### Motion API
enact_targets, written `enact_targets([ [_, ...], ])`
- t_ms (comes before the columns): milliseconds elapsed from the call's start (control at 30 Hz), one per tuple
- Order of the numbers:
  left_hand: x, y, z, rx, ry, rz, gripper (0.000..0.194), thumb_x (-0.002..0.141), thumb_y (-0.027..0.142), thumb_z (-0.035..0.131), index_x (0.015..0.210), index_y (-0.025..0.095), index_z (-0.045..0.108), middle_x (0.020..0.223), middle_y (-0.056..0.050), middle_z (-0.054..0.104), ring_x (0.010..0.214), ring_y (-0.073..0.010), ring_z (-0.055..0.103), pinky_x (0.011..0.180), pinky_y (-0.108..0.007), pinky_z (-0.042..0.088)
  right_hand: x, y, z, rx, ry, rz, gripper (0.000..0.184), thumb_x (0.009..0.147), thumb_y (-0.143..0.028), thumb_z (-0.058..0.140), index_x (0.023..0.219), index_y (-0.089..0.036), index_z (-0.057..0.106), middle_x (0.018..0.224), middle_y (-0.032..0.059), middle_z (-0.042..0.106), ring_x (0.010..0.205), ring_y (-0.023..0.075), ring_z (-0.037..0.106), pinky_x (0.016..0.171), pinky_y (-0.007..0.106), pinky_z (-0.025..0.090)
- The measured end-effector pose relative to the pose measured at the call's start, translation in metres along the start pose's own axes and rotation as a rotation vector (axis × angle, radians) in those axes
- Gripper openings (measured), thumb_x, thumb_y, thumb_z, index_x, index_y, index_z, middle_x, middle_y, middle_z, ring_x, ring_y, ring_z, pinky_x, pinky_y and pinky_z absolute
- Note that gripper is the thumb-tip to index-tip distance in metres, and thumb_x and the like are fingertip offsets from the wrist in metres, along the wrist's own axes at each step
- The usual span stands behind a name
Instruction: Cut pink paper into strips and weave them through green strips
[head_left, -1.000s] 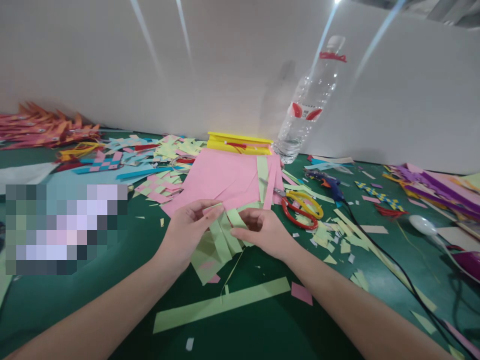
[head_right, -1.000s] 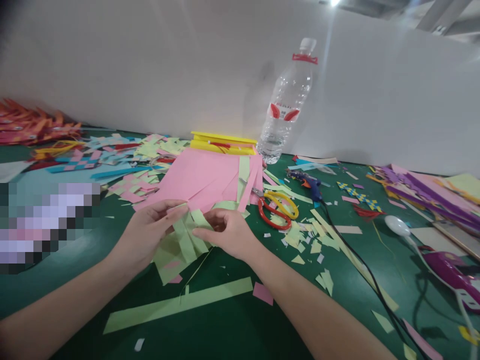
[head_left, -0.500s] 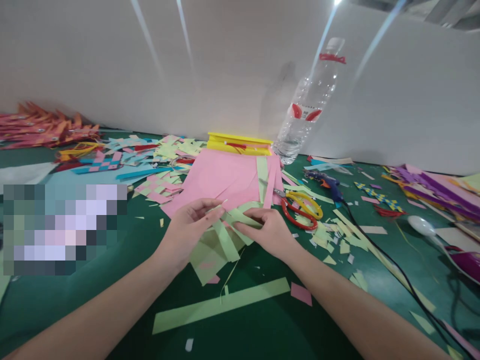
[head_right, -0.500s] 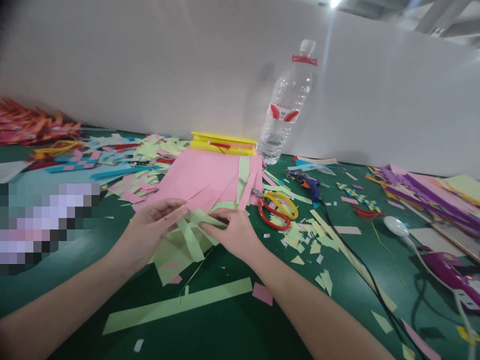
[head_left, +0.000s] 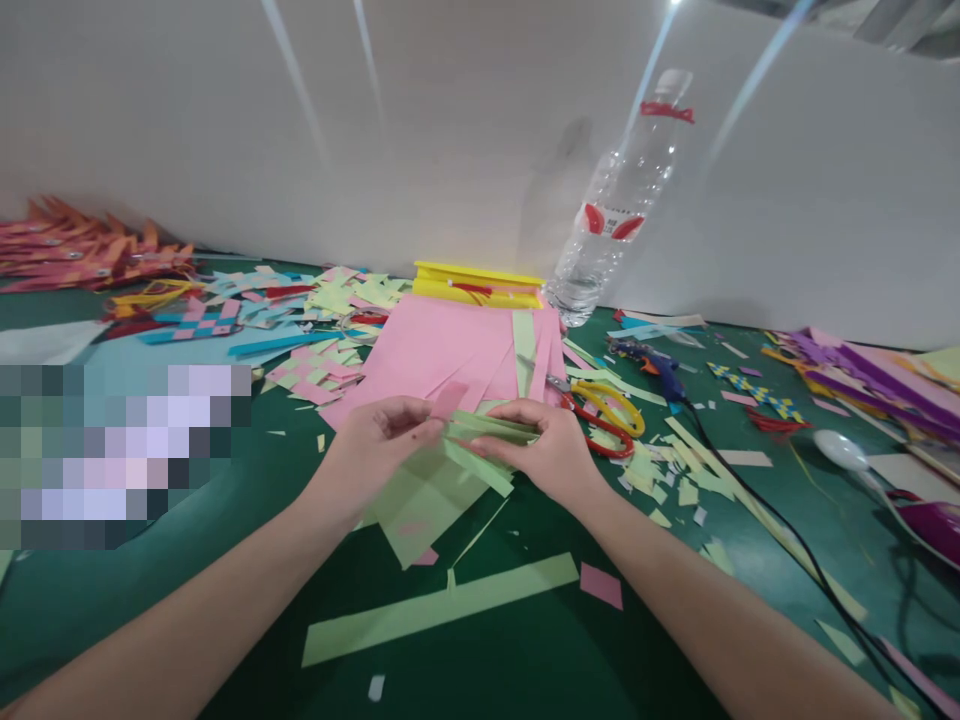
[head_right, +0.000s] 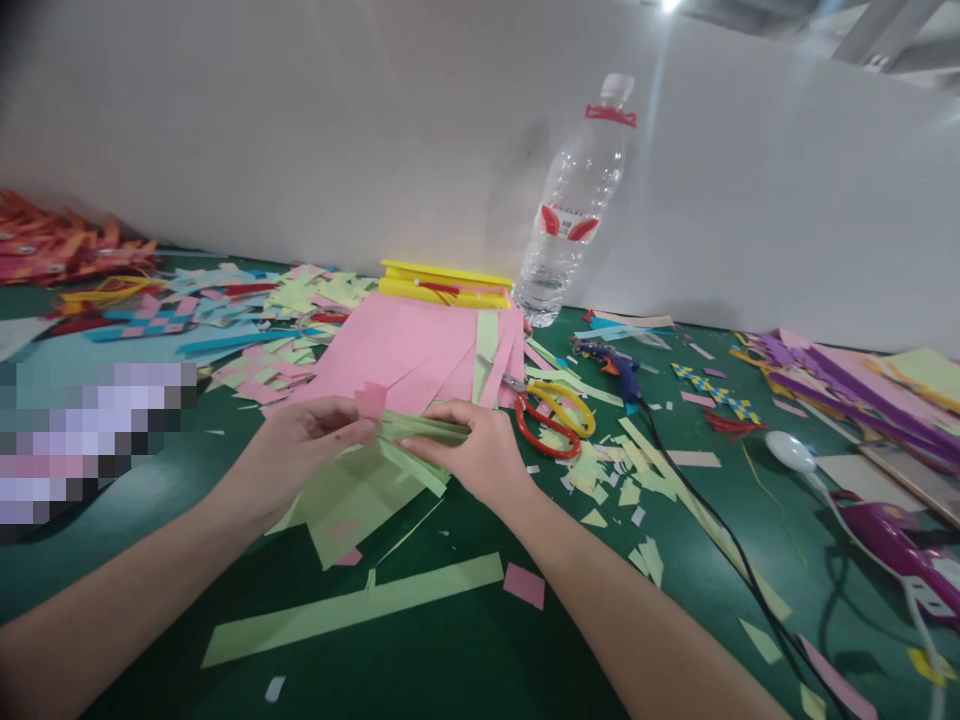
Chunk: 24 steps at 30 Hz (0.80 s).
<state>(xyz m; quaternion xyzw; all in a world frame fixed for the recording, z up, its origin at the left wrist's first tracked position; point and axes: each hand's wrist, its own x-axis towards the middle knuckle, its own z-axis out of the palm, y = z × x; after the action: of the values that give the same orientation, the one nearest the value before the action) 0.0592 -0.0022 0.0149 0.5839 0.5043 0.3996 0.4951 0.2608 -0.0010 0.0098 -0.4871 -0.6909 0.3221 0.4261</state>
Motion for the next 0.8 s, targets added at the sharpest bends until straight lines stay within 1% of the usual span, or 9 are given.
enact_targets([
  [100, 0.0014, -0.0011, -0.0005, 0.028, 0.010, -0.016, 0.025, 0.076, 0.043, 0.067, 0.082, 0.019, 0.070, 0.079, -0.002, 0.071, 0.073, -0.0185, 0.064, 0.066, -0.028, 0.048, 0.0016, 0.0022, -0.0003, 0.044, 0.016, 0.010, 0.017, 0.070, -0.034, 0.075, 0.076, -0.019, 0.072, 0.074, 0.0017, 0.073, 0.070, 0.0178, 0.068, 0.063, 0.027, 0.053],
  [267, 0.0026, 0.0028, -0.0025, 0.125, 0.019, 0.054, 0.024, 0.073, 0.042, 0.069, 0.084, 0.020, 0.070, 0.085, -0.004, 0.073, 0.080, -0.0231, 0.067, 0.075, -0.034, 0.051, 0.0013, 0.0014, 0.0005, 0.037, -0.009, -0.057, 0.009, 0.075, -0.028, 0.071, 0.072, -0.020, 0.073, 0.073, 0.0009, 0.074, 0.070, 0.0164, 0.069, 0.066, 0.026, 0.055],
  [367, 0.0020, 0.0064, -0.0037, 0.103, -0.016, 0.050, 0.025, 0.074, 0.042, 0.068, 0.085, 0.020, 0.070, 0.087, -0.005, 0.073, 0.076, -0.0228, 0.068, 0.075, -0.035, 0.053, 0.0000, -0.0015, 0.0015, -0.004, -0.021, -0.085, 0.009, 0.076, -0.027, 0.070, 0.073, -0.020, 0.074, 0.073, 0.0015, 0.074, 0.068, 0.0158, 0.068, 0.064, 0.025, 0.055],
  [500, 0.0017, 0.0086, -0.0045, 0.047, -0.038, 0.049, 0.027, 0.074, 0.043, 0.069, 0.085, 0.018, 0.069, 0.090, -0.006, 0.073, 0.078, -0.0223, 0.068, 0.076, -0.033, 0.054, -0.0010, -0.0029, 0.0029, -0.038, -0.022, -0.126, 0.009, 0.076, -0.027, 0.070, 0.073, -0.020, 0.074, 0.072, 0.0015, 0.075, 0.065, 0.0152, 0.068, 0.062, 0.024, 0.054],
  [667, 0.0016, 0.0085, -0.0059, 0.096, -0.012, 0.077, 0.025, 0.077, 0.043, 0.067, 0.082, 0.019, 0.070, 0.083, -0.003, 0.072, 0.075, -0.0199, 0.067, 0.074, -0.029, 0.052, -0.0023, -0.0045, 0.0030, -0.092, -0.050, -0.180, 0.009, 0.078, -0.024, 0.067, 0.074, -0.019, 0.073, 0.073, 0.0013, 0.075, 0.066, 0.0139, 0.068, 0.064, 0.023, 0.054],
  [800, 0.0006, 0.0084, -0.0063, 0.133, -0.005, 0.080, 0.026, 0.079, 0.045, 0.065, 0.082, 0.019, 0.070, 0.077, -0.003, 0.071, 0.071, -0.0189, 0.066, 0.071, -0.029, 0.051, -0.0031, -0.0060, 0.0025, -0.125, -0.098, -0.189, 0.012, 0.080, -0.024, 0.064, 0.075, -0.018, 0.073, 0.074, 0.0015, 0.075, 0.066, 0.0132, 0.068, 0.064, 0.022, 0.053],
])
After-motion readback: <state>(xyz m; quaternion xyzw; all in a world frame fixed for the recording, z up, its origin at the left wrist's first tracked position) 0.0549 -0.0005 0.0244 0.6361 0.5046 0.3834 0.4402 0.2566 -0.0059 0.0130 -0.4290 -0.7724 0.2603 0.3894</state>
